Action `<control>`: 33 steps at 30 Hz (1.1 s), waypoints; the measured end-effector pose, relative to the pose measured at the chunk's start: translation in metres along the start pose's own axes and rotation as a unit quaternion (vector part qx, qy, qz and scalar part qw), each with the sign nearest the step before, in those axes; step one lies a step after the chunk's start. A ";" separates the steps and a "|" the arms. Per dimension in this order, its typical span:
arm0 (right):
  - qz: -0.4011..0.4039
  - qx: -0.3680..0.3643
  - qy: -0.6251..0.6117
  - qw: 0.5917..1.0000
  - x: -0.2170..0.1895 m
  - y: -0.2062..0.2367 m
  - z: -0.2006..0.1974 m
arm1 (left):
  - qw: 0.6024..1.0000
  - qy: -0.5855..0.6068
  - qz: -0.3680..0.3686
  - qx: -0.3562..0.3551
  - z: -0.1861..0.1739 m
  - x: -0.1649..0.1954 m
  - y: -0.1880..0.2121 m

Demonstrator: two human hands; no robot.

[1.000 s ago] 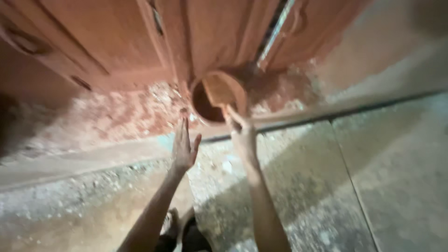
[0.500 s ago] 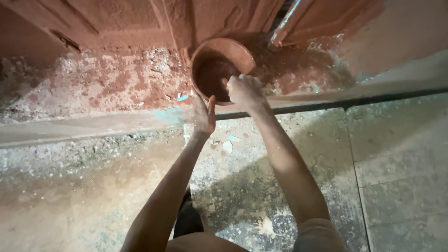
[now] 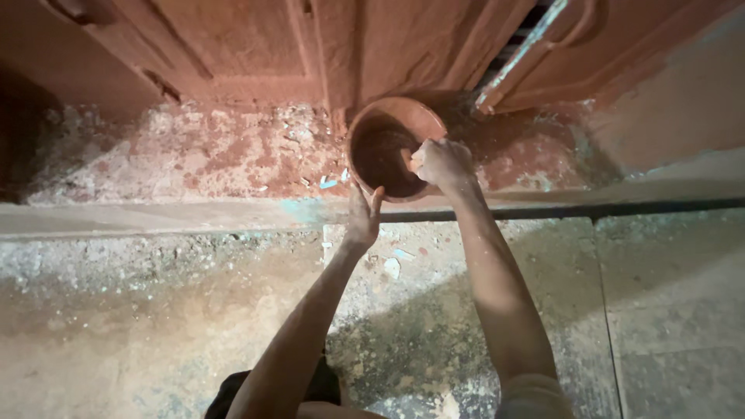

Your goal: The person paints a wooden door and window frame with red-brown paint using a wide brush, dipping the brush into a small clay pot of paint and brushing the frame panels and edges, steadying the wood with the other hand.

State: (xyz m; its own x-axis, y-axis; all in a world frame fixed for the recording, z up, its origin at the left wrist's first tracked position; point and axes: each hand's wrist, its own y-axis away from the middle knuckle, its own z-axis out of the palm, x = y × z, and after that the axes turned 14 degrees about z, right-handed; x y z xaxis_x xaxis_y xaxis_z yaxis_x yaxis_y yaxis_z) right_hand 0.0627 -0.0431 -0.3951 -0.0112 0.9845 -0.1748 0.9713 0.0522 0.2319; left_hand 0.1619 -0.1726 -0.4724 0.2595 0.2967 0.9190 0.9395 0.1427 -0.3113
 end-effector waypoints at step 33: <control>0.027 0.082 -0.259 0.962 0.074 0.095 -0.024 | 0.999 -0.028 -0.020 -0.032 -0.002 -0.020 0.011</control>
State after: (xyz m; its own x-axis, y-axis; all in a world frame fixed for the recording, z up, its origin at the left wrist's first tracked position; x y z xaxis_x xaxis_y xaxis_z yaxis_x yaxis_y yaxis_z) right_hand 0.1484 0.0391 -0.3631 0.1183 0.7671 -0.6306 0.9921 -0.0647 0.1074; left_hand 0.1674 -0.1793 -0.4941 0.2094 0.3447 0.9151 0.9619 0.0956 -0.2562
